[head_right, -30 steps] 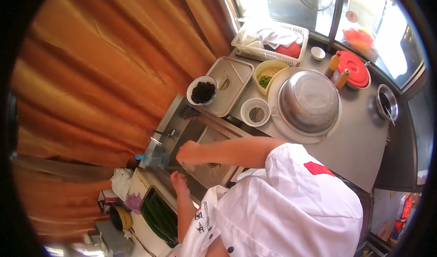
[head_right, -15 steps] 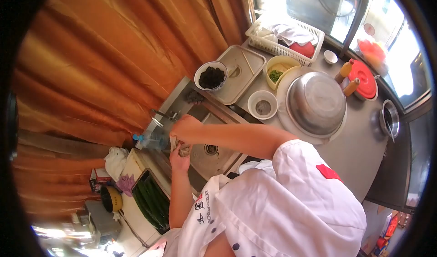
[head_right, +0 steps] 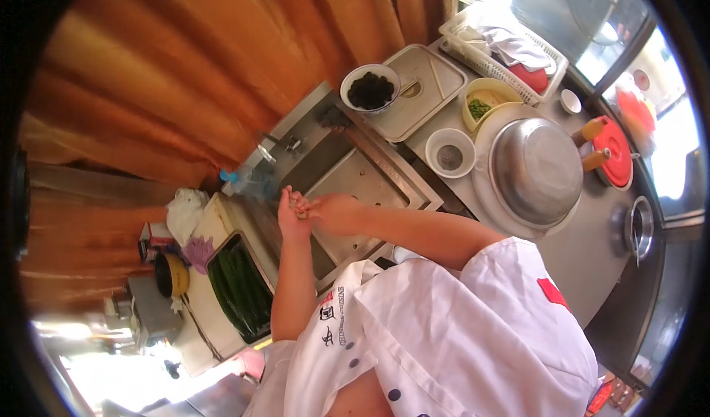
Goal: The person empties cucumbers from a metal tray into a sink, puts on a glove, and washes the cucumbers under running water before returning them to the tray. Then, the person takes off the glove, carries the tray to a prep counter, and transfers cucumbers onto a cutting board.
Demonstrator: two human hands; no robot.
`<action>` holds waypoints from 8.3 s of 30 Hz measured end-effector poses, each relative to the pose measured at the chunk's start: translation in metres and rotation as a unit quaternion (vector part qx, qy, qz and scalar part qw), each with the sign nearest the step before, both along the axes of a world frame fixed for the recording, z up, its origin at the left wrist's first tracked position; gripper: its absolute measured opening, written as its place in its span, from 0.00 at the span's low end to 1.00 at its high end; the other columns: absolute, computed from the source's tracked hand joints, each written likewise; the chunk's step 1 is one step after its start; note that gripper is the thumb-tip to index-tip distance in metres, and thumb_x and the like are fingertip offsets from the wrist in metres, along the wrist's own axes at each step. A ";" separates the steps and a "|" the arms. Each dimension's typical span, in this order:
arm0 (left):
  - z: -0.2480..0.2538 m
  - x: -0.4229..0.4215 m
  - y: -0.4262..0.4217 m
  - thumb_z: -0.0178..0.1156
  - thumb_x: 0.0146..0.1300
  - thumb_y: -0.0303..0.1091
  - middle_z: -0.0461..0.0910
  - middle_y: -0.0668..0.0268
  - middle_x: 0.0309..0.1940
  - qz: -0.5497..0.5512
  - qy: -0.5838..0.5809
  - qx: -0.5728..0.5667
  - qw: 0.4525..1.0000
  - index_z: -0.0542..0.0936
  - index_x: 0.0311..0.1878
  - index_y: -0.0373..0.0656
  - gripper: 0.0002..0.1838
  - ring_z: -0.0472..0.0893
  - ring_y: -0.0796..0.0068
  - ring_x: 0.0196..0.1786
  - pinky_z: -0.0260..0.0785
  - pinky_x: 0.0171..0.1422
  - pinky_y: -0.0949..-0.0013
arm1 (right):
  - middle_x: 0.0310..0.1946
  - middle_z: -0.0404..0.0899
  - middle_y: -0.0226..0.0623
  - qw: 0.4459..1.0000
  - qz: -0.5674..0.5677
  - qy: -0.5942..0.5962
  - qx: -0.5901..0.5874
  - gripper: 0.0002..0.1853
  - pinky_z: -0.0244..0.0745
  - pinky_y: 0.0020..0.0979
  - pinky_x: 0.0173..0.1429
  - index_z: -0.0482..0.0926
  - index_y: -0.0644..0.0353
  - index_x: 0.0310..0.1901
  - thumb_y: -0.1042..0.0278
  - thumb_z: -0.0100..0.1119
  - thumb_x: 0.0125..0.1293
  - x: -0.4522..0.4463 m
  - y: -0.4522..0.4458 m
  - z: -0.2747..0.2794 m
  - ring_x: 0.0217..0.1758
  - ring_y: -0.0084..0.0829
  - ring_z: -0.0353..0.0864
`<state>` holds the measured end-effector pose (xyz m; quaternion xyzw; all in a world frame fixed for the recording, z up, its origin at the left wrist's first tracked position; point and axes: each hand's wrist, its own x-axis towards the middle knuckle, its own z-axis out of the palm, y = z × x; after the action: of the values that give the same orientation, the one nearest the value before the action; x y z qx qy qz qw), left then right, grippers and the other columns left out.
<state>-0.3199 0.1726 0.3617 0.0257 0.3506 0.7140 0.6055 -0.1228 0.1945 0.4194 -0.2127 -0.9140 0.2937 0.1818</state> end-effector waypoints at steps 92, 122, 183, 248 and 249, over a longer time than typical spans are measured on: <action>-0.017 -0.093 0.359 0.58 0.64 0.33 0.87 0.53 0.42 -0.161 0.888 -0.157 0.400 0.83 0.46 0.49 0.10 0.85 0.49 0.49 0.76 0.54 0.53 | 0.39 0.87 0.46 0.838 -0.341 -0.012 -0.426 0.15 0.81 0.38 0.47 0.83 0.62 0.49 0.62 0.62 0.68 0.219 0.004 -0.079 0.39 0.41 0.88; -0.008 0.104 -0.312 0.62 0.65 0.33 0.82 0.57 0.55 -0.087 0.653 -0.331 0.675 0.83 0.54 0.44 0.15 0.79 0.55 0.62 0.72 0.66 0.57 | 0.58 0.75 0.46 0.939 0.113 0.104 -0.308 0.28 0.70 0.46 0.65 0.72 0.61 0.65 0.57 0.65 0.67 0.014 0.088 0.008 0.61 0.42 0.74; 0.034 0.118 -0.342 0.51 0.54 0.21 0.78 0.69 0.28 0.162 0.146 -0.297 0.930 0.78 0.35 0.38 0.08 0.77 0.75 0.32 0.66 0.37 0.74 | 0.80 0.44 0.62 0.912 0.028 -0.318 -0.259 0.76 0.54 0.49 0.81 0.35 0.64 0.80 0.10 0.56 0.46 -0.076 -0.105 0.022 0.81 0.60 0.49; 0.050 0.315 -0.508 0.51 0.52 0.20 0.83 0.63 0.41 0.280 0.127 -0.353 0.884 0.77 0.53 0.34 0.21 0.82 0.72 0.40 0.73 0.47 0.72 | 0.76 0.38 0.77 0.851 0.265 -0.444 -0.092 0.80 0.71 0.46 0.72 0.27 0.62 0.80 0.12 0.62 0.44 0.038 -0.275 0.042 0.69 0.72 0.68; 0.050 0.329 -0.532 0.51 0.52 0.20 0.83 0.63 0.42 0.306 0.101 -0.346 0.881 0.77 0.53 0.33 0.22 0.82 0.71 0.41 0.73 0.48 0.71 | 0.77 0.39 0.76 0.849 0.289 -0.430 -0.103 0.79 0.68 0.52 0.72 0.28 0.62 0.80 0.13 0.62 0.44 0.040 -0.303 0.040 0.72 0.75 0.62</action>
<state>0.0091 -0.3594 0.4119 -0.2220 0.6249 0.6904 0.2891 -0.0830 -0.1088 0.4593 -0.0614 -0.8853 0.3048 -0.3458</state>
